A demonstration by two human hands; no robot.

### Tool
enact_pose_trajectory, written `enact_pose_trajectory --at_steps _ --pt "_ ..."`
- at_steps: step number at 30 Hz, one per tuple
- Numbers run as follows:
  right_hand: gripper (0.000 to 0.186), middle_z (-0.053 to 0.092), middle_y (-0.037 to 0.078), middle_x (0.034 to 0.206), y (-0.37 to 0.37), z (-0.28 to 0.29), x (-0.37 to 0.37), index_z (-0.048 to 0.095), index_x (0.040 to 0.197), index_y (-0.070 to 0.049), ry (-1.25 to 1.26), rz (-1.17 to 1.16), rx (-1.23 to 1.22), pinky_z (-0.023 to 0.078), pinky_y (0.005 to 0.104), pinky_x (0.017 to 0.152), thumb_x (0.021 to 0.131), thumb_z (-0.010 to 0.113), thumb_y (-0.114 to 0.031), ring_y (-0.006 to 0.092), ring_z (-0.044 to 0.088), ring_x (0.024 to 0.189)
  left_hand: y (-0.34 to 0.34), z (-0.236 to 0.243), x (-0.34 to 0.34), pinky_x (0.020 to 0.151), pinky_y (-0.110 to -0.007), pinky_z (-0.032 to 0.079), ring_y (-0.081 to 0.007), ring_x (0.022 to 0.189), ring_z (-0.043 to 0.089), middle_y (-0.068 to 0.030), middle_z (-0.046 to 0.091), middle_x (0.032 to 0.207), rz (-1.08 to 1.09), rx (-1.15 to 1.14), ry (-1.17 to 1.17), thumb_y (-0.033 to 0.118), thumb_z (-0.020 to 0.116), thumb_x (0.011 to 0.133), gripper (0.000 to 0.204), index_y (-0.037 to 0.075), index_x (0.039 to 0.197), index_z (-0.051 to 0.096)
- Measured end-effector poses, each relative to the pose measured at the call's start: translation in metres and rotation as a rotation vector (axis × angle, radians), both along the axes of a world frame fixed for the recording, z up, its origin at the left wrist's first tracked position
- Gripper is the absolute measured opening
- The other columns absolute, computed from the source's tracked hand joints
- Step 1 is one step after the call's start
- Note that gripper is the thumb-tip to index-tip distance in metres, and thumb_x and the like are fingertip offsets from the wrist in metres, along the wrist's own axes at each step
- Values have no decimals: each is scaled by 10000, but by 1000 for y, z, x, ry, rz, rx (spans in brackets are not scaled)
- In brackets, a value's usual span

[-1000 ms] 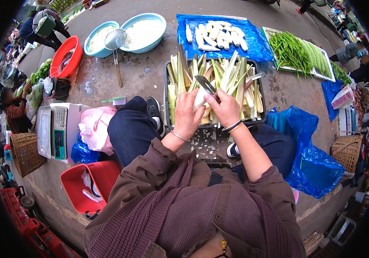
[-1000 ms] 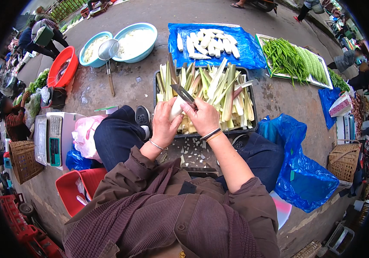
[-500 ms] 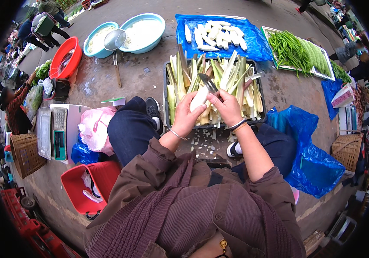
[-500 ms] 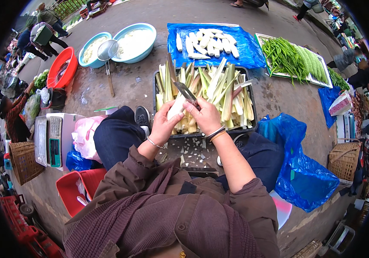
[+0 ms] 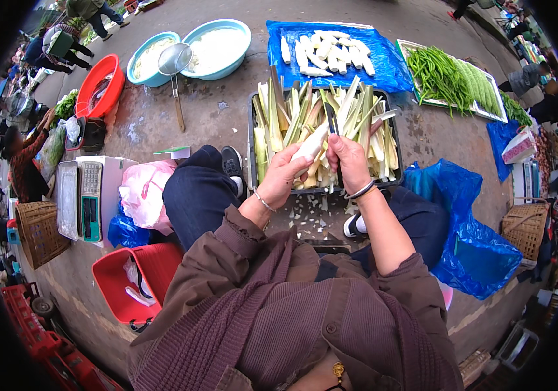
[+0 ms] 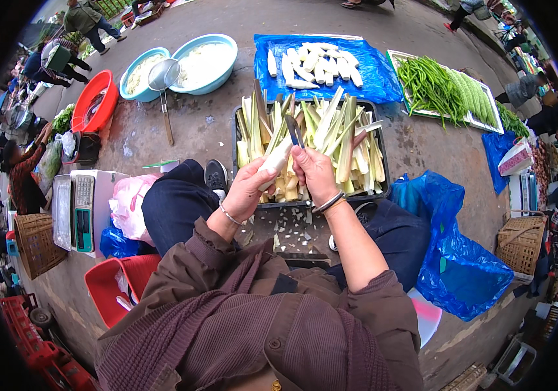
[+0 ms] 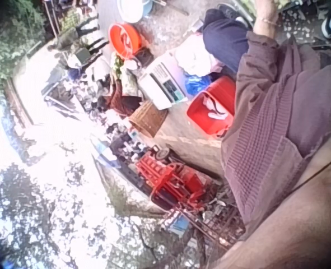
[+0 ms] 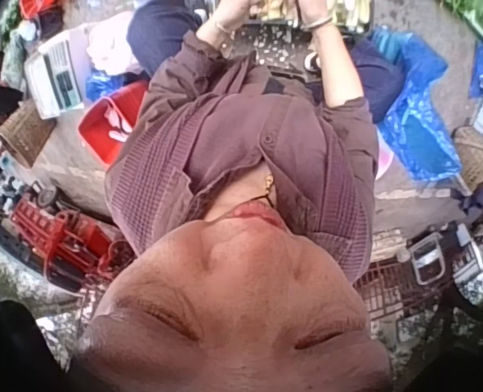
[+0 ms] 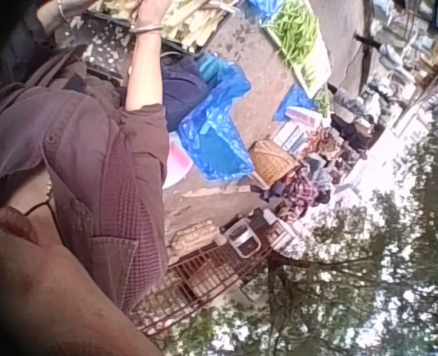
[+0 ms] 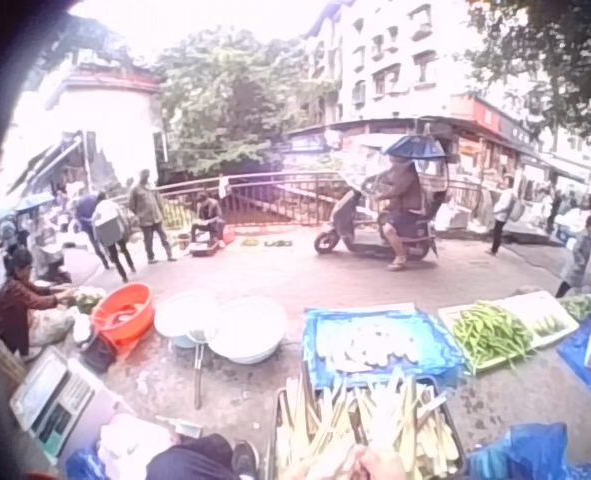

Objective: The person sits at an outdoor market stall and uses a knife to peel the outer layers off long, pale green vegetables. They hold each vegetable with one hand and scrape downward with the knife in the other, discarding the peelings onto the ground and placing the peeled vegetables into a pile.

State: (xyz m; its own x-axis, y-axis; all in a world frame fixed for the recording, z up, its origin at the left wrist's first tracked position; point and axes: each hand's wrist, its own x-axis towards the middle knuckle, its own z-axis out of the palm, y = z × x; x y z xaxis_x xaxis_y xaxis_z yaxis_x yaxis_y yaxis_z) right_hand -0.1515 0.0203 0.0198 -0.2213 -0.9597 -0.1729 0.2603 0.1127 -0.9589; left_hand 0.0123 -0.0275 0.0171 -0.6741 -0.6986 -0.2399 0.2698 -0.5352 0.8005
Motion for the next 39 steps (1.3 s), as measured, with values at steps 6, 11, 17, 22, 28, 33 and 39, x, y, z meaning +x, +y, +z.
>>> enact_pose_trajectory --at_steps 6,11,17,22,28,33,39 --pt "263 507 -22 601 -6 -2 0 568 767 -25 424 -24 -117 378 239 487 835 658 -263 73 437 517 1 -8 -5 678 -200 432 -56 801 517 -2 566 914 165 -276 -129 147 654 806 386 0 1135 517" --pt "408 497 62 539 -4 2 7 573 684 -35 807 -11 4 394 306 481 836 614 -411 136 493 500 2 -15 -5 774 -223 444 -78 896 539 -28 575 972 178 -477 -266 106 670 787 413 -23 1143 504" --pt "286 461 -11 643 2 12 -6 489 743 -87 -521 49 -236 370 196 489 931 502 -302 79 416 526 -12 -9 4 808 -298 439 -144 887 549 -70 579 1016 37 204 155 253 516 913 396 16 1221 444" --pt "304 571 17 772 9 1 -21 510 1067 -18 -372 -290 198 393 171 494 793 642 -16 68 504 593 -11 5 8 911 -364 420 -227 1094 509 -140 533 1168 41 301 419 241 517 906 403 20 1232 429" --pt "211 624 55 795 19 -14 -16 548 1008 -26 -384 -258 254 384 163 447 826 638 -83 58 506 528 -6 18 9 1001 -421 381 -302 1142 479 -208 468 1202 86 436 578 124 542 835 473 -41 1247 377" --pt "168 597 30 725 20 -10 -17 571 953 -37 -405 -242 240 379 162 439 838 644 -136 48 483 514 -3 26 11 1010 -413 401 -339 1143 463 -241 448 1185 27 518 729 61 521 806 536 -102 1270 308" --pt "154 575 1 692 23 -11 -20 598 912 -50 -354 -299 260 361 159 416 807 679 -129 46 475 505 -1 36 5 991 -387 426 -335 1121 489 -244 466 1177 48 552 775 81 529 815 508 -113 1243 335"
